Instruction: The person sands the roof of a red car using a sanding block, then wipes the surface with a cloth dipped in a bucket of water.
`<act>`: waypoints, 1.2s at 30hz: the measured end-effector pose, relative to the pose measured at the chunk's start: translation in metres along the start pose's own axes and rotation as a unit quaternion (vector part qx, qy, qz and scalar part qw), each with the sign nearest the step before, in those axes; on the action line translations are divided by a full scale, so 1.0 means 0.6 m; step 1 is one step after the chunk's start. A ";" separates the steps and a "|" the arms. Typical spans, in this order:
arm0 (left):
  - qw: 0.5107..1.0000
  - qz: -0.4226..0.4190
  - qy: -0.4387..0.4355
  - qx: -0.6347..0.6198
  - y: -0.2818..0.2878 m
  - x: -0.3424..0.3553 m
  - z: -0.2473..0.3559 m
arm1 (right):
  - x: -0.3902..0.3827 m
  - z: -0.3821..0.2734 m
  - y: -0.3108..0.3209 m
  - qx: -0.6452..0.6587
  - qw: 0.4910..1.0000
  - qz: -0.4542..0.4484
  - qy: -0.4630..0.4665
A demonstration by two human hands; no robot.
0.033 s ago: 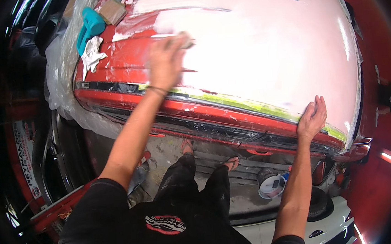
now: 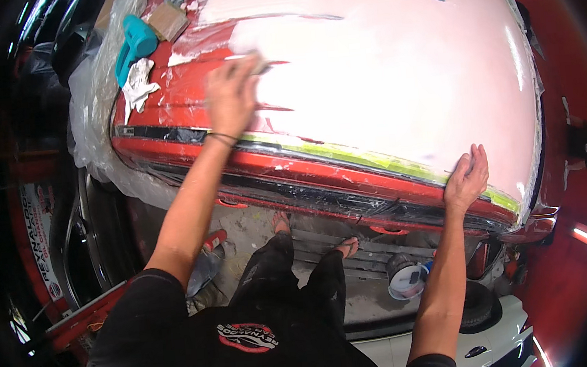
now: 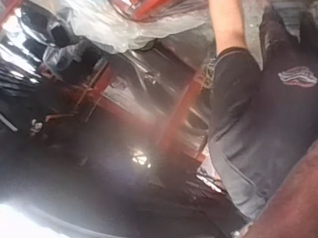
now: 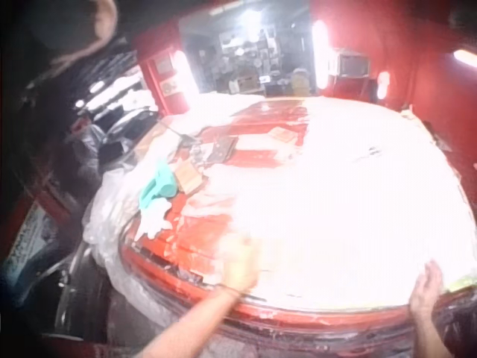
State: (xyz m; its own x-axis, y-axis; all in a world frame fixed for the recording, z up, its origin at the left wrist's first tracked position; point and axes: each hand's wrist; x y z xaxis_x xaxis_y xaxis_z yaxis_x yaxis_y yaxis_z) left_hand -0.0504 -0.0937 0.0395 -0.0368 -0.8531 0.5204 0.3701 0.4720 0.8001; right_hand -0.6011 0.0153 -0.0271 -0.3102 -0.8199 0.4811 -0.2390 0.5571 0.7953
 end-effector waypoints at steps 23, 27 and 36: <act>0.995 -0.082 -0.042 -0.047 0.022 0.035 -0.070 | 0.006 -0.043 0.009 0.013 1.000 0.012 -0.023; 0.949 -0.147 -0.212 -0.180 -0.117 0.053 0.202 | -0.003 -0.034 0.018 0.008 1.000 0.009 -0.029; 0.902 -0.111 -0.334 -0.249 -0.217 0.094 0.336 | -0.004 -0.008 0.006 0.038 0.999 0.014 -0.029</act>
State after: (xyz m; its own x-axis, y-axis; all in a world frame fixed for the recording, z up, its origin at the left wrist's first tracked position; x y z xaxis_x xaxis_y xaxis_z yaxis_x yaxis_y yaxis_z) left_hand -0.2880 -0.1583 0.0248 -0.6515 -0.5108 0.5609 0.6501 0.0052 0.7598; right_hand -0.5967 0.0185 -0.0237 -0.3689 -0.7967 0.4787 -0.2975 0.5892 0.7512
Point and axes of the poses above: each hand's wrist, its own x-axis towards the middle knuckle, its own y-axis out of the back of the hand, z = x × y, and after that the axes turned 1 degree about x, right-handed
